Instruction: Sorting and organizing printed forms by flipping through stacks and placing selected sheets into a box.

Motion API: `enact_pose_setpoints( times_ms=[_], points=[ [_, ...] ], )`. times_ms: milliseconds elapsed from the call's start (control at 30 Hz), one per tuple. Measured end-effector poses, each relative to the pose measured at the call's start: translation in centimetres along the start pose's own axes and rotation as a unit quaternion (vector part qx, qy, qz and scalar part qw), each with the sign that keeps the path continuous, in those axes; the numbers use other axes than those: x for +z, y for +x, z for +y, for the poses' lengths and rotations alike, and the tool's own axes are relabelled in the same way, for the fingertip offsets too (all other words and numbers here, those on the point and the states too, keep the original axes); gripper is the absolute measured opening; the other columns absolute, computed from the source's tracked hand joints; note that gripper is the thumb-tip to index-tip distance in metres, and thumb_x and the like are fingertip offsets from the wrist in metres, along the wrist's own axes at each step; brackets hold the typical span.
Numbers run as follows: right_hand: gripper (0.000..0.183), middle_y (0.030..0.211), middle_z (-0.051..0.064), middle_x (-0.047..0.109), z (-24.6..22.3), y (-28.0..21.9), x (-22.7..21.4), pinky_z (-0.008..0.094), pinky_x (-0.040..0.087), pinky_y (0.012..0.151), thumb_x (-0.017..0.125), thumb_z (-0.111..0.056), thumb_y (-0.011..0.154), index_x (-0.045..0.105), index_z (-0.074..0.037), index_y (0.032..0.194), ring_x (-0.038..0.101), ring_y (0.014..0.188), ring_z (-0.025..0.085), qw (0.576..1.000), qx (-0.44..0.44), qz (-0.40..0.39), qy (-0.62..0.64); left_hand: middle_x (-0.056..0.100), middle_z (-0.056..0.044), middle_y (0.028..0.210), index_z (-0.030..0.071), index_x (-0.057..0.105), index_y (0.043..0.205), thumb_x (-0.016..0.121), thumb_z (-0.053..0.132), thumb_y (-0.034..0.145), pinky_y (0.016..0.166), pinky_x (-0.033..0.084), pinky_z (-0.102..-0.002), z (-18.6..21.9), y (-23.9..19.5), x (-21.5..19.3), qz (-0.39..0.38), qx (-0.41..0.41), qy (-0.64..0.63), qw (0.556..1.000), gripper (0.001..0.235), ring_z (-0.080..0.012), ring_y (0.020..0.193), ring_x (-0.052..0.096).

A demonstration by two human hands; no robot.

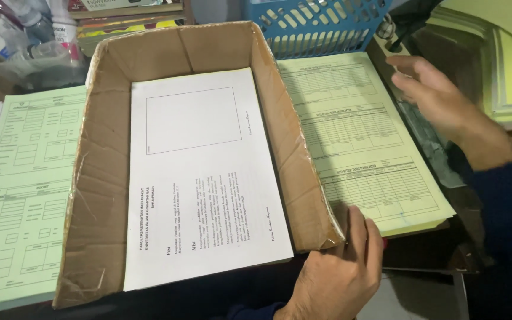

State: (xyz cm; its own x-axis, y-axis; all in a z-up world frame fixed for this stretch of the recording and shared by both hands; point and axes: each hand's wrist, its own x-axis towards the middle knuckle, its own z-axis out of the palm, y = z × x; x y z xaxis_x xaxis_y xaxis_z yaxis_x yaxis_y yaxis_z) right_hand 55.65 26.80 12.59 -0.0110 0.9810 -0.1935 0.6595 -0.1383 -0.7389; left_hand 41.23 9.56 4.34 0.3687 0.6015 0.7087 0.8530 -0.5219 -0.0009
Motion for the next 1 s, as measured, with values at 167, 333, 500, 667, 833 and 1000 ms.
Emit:
enact_pose_setpoints(
  times_ms=[167, 333, 500, 667, 833, 1000],
  points=[
    [0.039, 0.132, -0.002, 0.045, -0.7, 2.2, 1.3, 0.032, 0.036, 0.096, 0.031, -0.029, 0.093, 0.039, -0.02, 0.131, 0.043, 0.122, 0.014, 0.99, 0.086, -0.055, 0.092, 0.059, -0.025, 0.104, -0.003, 0.065, 0.1, 0.051, 0.005, 0.086, 0.071, 0.049, -0.041, -0.2, 0.0, 0.1, -0.01, -0.014, -0.045, 0.999, 0.022, -0.0357, 0.085, 0.06],
    [0.047, 0.137, 0.008, 0.038, 1.4, 6.3, 1.3, 0.04, 0.028, 0.099, 0.04, -0.031, 0.09, 0.038, -0.011, 0.132, 0.036, 0.124, 0.025, 0.991, -0.086, 0.003, -0.104, 0.059, -0.025, 0.11, -0.002, 0.066, 0.101, 0.055, 0.009, 0.09, 0.072, 0.049, -0.042, -0.7, 0.3, -0.5, -0.022, -0.002, -0.049, 0.999, 0.019, -0.0375, 0.092, 0.063],
    [0.042, 0.129, 0.02, 0.046, 0.9, 10.1, 2.5, 0.048, 0.032, 0.094, 0.051, -0.014, 0.088, 0.044, -0.002, 0.128, 0.042, 0.117, 0.035, 0.897, -0.352, -0.014, -0.268, 0.059, -0.026, 0.107, -0.004, 0.066, 0.1, 0.054, 0.006, 0.09, 0.07, 0.049, -0.045, -0.4, 0.1, -0.3, -0.004, -0.016, -0.074, 0.997, 0.019, -0.0411, 0.089, 0.061],
    [0.041, 0.125, 0.016, 0.05, -0.6, 11.4, 4.2, 0.044, 0.037, 0.089, 0.047, -0.018, 0.087, 0.045, -0.005, 0.126, 0.047, 0.111, 0.031, 0.914, -0.272, -0.093, -0.287, 0.062, -0.023, 0.106, 0.0, 0.066, 0.101, 0.05, 0.007, 0.089, 0.06, 0.047, -0.038, -0.7, -0.6, -0.4, 0.005, -0.018, -0.029, 0.999, 0.022, -0.0325, 0.075, 0.058],
    [0.045, 0.127, 0.021, 0.046, -0.8, 9.9, 4.1, 0.046, 0.033, 0.092, 0.047, -0.02, 0.089, 0.043, 0.0, 0.129, 0.042, 0.115, 0.034, 0.891, -0.35, -0.054, -0.285, 0.063, -0.022, 0.109, -0.002, 0.06, 0.11, 0.054, 0.003, 0.097, 0.07, 0.049, -0.034, -2.3, -1.0, -3.2, 0.067, 0.011, -0.168, 0.983, 0.015, -0.0317, 0.093, 0.063],
    [0.045, 0.13, 0.021, 0.05, -3.4, 2.5, 3.7, 0.045, 0.041, 0.072, 0.045, -0.022, 0.094, 0.048, 0.003, 0.132, 0.049, 0.109, 0.036, 0.865, -0.403, 0.021, -0.299, 0.066, -0.009, 0.108, 0.005, 0.058, 0.109, 0.058, 0.01, 0.102, 0.091, 0.058, -0.034, -6.1, -4.0, -7.8, 0.087, -0.017, -0.255, 0.963, 0.009, -0.021, 0.102, 0.068]
  ],
)
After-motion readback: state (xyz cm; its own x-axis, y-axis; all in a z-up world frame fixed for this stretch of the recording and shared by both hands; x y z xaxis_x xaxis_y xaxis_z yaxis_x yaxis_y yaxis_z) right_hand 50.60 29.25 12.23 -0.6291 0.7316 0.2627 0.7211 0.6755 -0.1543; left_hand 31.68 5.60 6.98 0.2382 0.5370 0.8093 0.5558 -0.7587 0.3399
